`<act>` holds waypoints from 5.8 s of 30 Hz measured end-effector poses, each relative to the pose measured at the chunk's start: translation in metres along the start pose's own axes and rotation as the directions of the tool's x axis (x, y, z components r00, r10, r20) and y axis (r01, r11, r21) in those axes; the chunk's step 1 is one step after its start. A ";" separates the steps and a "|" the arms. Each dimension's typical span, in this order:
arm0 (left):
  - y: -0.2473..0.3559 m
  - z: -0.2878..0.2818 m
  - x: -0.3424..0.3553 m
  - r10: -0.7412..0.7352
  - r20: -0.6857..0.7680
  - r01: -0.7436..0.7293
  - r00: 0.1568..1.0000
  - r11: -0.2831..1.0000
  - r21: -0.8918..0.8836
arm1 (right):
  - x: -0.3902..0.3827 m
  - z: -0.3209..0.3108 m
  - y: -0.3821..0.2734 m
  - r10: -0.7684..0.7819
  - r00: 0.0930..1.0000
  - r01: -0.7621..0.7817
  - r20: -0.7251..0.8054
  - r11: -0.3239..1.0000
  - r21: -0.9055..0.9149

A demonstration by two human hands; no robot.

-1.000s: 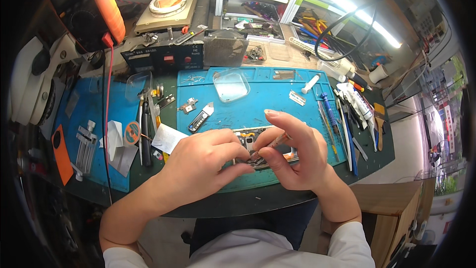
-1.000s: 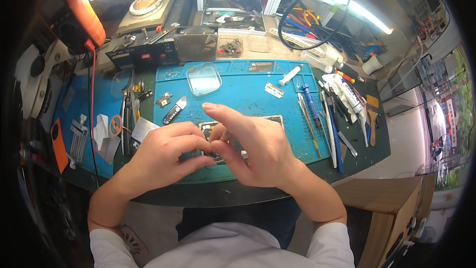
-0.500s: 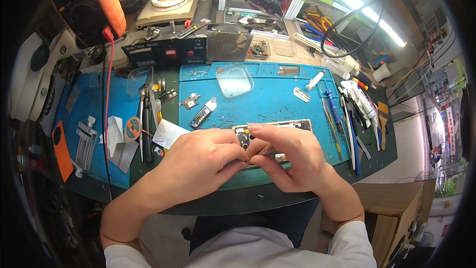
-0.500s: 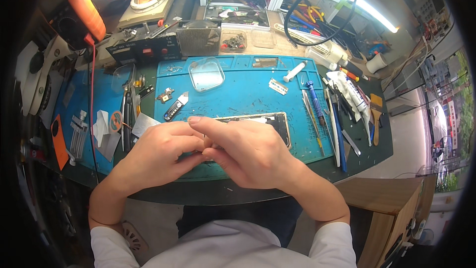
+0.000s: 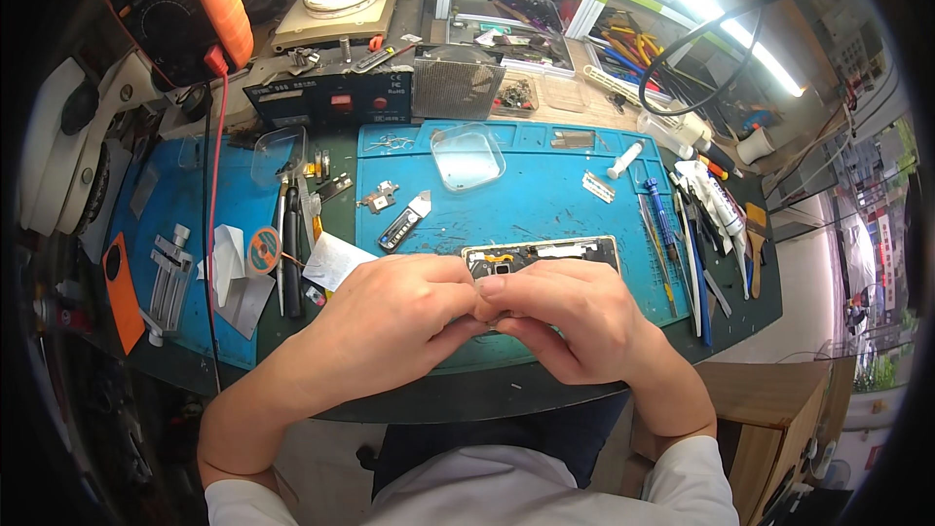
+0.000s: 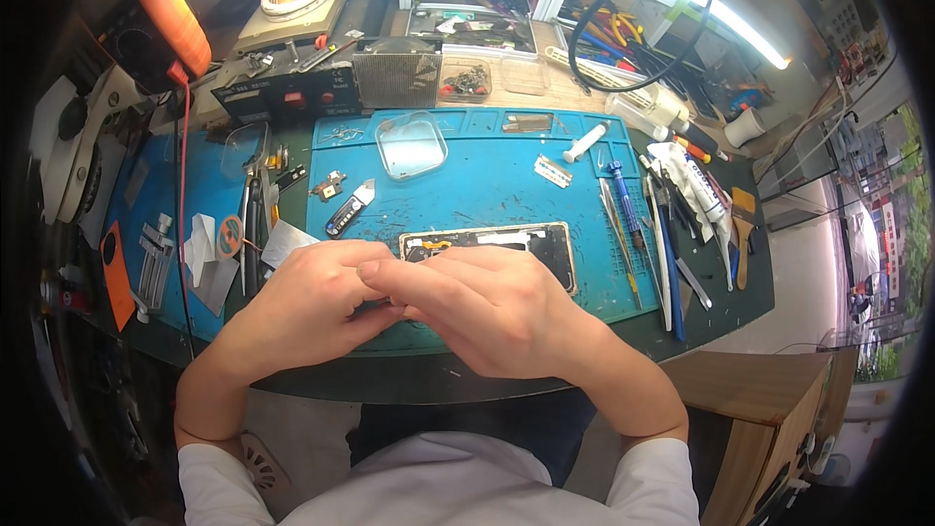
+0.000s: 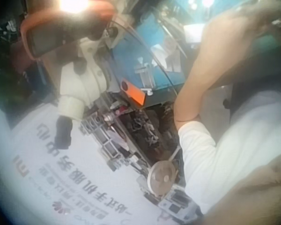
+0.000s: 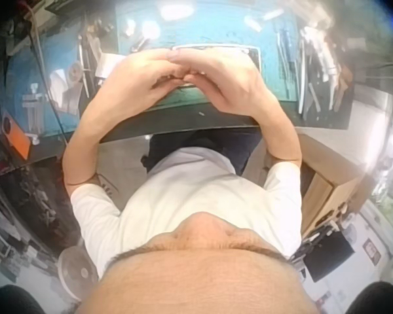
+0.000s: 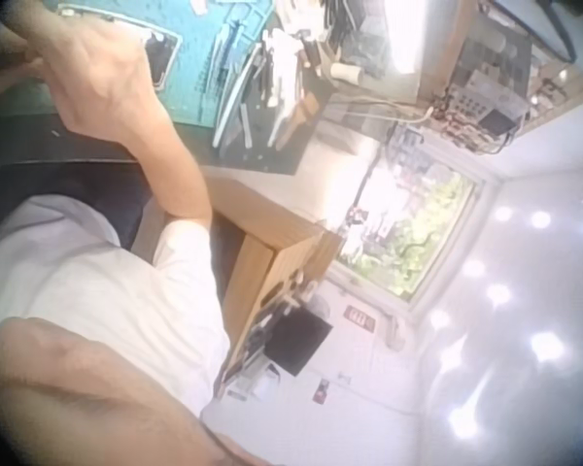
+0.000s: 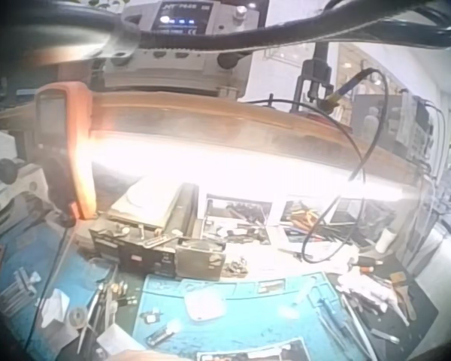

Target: The person disassembles a smartphone, removes the back cover, and uses a screwdriver to remove screws from the internal frame. They then use tweezers to handle small components and reassemble the device, testing the screen afterward.

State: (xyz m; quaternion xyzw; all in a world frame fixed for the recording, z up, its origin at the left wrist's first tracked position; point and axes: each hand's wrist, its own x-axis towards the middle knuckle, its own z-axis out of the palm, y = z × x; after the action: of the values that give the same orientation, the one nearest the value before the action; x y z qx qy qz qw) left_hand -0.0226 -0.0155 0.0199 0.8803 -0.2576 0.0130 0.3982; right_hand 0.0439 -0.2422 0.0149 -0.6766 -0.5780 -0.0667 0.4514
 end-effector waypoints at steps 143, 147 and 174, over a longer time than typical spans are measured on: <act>-0.039 0.014 0.026 -0.029 -0.453 0.143 0.891 0.965 0.219 | 0.015 0.001 0.039 0.292 0.878 -0.288 -0.380 0.955 0.067; -0.042 0.016 0.025 -0.071 -0.424 0.145 0.903 0.979 0.146 | 0.015 0.000 0.036 0.288 0.889 -0.269 -0.355 0.958 0.102; -0.029 0.025 0.024 0.127 -0.146 -0.113 0.981 0.989 0.098 | 0.009 -0.027 0.022 0.108 0.984 -0.145 -0.144 0.951 -0.275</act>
State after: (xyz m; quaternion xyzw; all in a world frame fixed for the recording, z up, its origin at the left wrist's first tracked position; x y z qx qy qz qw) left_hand 0.0069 -0.0278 -0.0118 0.8765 -0.2784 0.1154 0.3754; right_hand 0.0770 -0.2520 0.0244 -0.7644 -0.4878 -0.1628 0.3887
